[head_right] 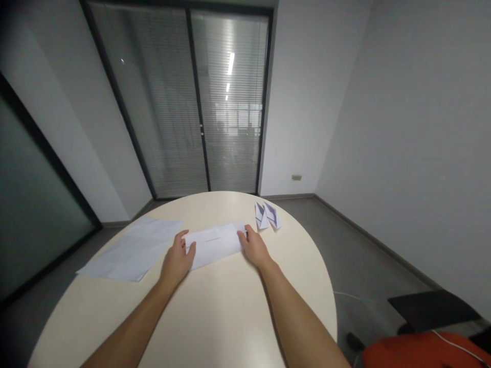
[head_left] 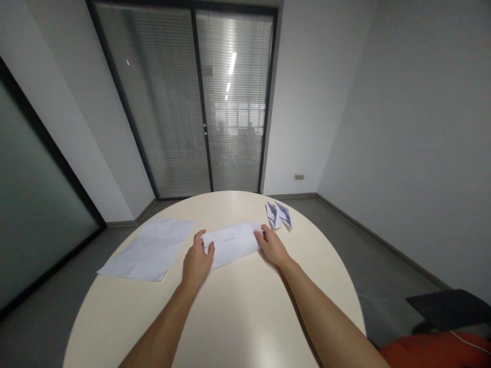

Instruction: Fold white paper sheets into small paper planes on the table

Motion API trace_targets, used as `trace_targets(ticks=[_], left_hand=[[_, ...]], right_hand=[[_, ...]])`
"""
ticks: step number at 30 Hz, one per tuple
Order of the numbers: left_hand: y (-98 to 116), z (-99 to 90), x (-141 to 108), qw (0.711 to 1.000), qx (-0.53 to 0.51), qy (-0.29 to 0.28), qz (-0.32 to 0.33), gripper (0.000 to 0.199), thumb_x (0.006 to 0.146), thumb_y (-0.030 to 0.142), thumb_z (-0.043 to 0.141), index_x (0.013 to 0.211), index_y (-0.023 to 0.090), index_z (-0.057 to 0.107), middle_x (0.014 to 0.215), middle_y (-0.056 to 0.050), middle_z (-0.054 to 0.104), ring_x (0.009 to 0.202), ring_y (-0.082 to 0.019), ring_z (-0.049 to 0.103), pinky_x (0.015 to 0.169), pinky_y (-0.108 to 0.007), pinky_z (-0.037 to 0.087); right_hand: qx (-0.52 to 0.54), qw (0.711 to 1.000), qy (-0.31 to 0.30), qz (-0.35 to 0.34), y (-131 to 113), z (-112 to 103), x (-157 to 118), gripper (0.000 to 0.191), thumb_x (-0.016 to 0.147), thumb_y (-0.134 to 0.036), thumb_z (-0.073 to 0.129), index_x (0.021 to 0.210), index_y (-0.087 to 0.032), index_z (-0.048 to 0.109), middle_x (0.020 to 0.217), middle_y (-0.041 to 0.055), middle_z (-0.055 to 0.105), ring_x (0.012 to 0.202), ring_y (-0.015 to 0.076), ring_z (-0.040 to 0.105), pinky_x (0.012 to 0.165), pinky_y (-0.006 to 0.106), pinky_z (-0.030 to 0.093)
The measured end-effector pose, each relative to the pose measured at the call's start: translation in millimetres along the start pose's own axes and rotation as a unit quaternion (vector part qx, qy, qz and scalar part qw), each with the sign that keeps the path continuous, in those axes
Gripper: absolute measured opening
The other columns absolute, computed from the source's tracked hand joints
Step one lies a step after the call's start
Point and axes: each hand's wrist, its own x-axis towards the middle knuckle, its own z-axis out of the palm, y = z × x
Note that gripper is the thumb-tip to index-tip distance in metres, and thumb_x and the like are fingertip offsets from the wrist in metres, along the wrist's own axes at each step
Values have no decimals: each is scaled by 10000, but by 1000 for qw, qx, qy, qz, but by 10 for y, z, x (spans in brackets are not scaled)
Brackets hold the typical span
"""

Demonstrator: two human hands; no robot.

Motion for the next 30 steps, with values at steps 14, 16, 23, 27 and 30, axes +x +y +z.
trace_targets(ticks=[14,16,23,27,30], left_hand=[[-297,274,-2,980,50,3,195,590,901,260,555,1453,94,428,1462,-206,522,1380,-322,478,1169,-505,400],[-286,259,-3,978,63,-3,199,528,894,245,561,1397,96,494,1383,-194,589,1324,-317,532,1152,-493,420],[-196,168,-24,973,93,4,213,468,877,209,593,1332,107,552,1344,-188,608,1272,-329,549,1119,-504,437],[-15,33,-53,966,86,-24,244,350,845,114,584,1186,184,629,1194,-104,659,1147,-285,586,1037,-468,479],[141,-29,-105,953,63,-92,281,223,895,127,539,1057,210,667,1072,-68,695,1049,-251,619,972,-430,503]], right_hand=[[-7,999,-35,22,-28,-6,-27,476,933,-389,561,1365,-201,498,962,65,716,813,214,657,734,300,479],[-1,999,-37,18,-16,11,-34,626,904,-365,601,1477,-217,394,1079,91,710,900,233,674,804,331,505],[-27,996,21,-85,-7,4,-22,744,807,-213,660,1495,-198,378,1471,156,485,1251,269,541,1072,429,431],[-84,989,42,-118,-107,-42,-17,282,834,-181,636,1115,-192,655,1185,103,653,1167,265,557,1049,426,425],[-104,987,-43,-119,-278,-51,-62,147,894,-207,604,988,-197,716,990,67,719,985,228,618,918,356,468]])
